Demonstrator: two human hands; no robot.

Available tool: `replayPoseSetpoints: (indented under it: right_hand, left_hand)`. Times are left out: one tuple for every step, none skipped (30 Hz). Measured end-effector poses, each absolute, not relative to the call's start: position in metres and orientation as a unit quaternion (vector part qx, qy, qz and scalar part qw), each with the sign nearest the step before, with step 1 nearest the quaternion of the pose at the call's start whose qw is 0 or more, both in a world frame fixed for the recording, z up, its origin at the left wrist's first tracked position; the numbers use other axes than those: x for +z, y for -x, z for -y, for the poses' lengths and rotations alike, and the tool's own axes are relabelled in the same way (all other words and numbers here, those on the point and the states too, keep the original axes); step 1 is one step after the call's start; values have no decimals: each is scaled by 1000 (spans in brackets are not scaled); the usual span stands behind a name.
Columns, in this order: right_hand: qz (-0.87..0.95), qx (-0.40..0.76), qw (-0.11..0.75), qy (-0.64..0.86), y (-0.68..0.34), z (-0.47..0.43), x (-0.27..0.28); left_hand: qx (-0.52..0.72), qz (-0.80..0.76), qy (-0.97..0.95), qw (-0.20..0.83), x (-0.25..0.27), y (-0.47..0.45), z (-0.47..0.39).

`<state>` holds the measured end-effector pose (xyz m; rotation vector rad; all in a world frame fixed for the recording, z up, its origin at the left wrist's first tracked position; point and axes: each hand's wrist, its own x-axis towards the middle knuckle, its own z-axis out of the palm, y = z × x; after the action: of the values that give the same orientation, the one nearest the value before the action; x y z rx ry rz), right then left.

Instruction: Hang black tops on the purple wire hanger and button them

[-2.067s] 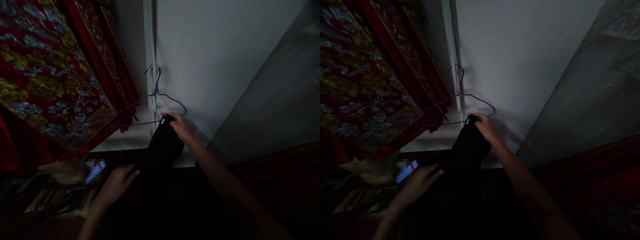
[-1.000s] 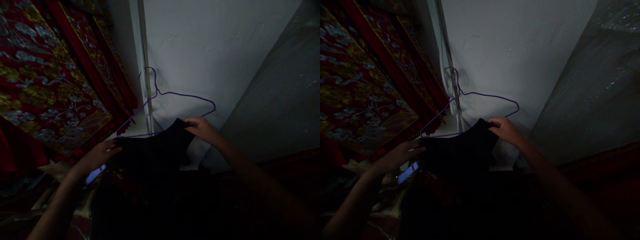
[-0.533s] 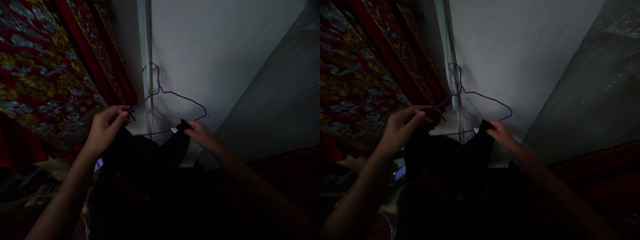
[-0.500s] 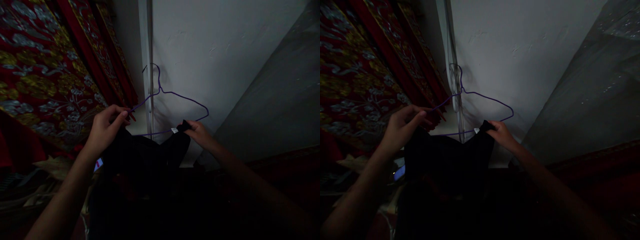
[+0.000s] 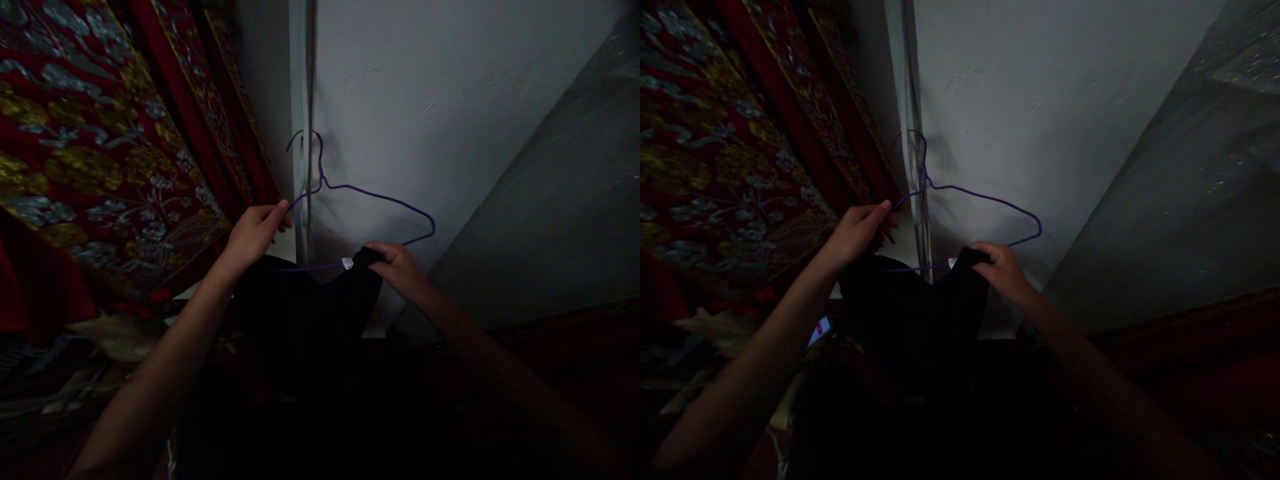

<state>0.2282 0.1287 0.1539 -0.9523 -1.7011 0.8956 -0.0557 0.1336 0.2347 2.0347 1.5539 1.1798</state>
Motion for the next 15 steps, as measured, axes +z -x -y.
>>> replayPoseSetpoints:
  right_hand:
    - [695,367,481,388,-226,-129,152]
    - [693,369,484,387,-224,-130,149]
    - [690,370,488,385,-222,-131,147]
    - [689,368,493,384,-220,-132,146]
    - [689,360,500,383,-219,-131,145]
    - [691,347,509,380,-219,-130,144]
    - [692,331,520,376,-220,-128,145]
    - [689,318,533,374,-222,-125,145]
    - [681,309,549,373,-226,-121,146]
    - [666,304,567,376,-231,-116,148]
    - [645,300,590,382,-237,-112,149]
    - [621,295,612,390,-244,-108,151]
    - [597,288,633,399,-252,-105,153]
    - [580,283,645,408,-260,-104,157]
    - [574,285,643,420,-269,-104,161]
  left_hand:
    - [412,-542,-718,144,238,50,-136]
    - [406,-544,-725,112,240,44,-137]
    - [398,-549,-732,69,242,39,-138]
    - [391,-550,-737,27,244,36,-138]
    - [388,-546,-743,-5,245,34,-139]
    - [389,-534,-750,-24,245,34,-139]
    - [395,-518,-758,-31,244,36,-140]
    - [403,-500,-766,-30,243,40,-141]
    - [408,-484,-774,-26,242,45,-143]
    - [408,-475,-779,-25,242,51,-144]
    - [405,-472,-782,-29,243,58,-146]
    - [400,-472,-785,-34,245,63,-147]
    - [393,-472,-788,-37,247,69,-148]
    - [386,-471,-792,-36,250,73,-149]
    - [382,-468,-796,-33,254,76,-149]
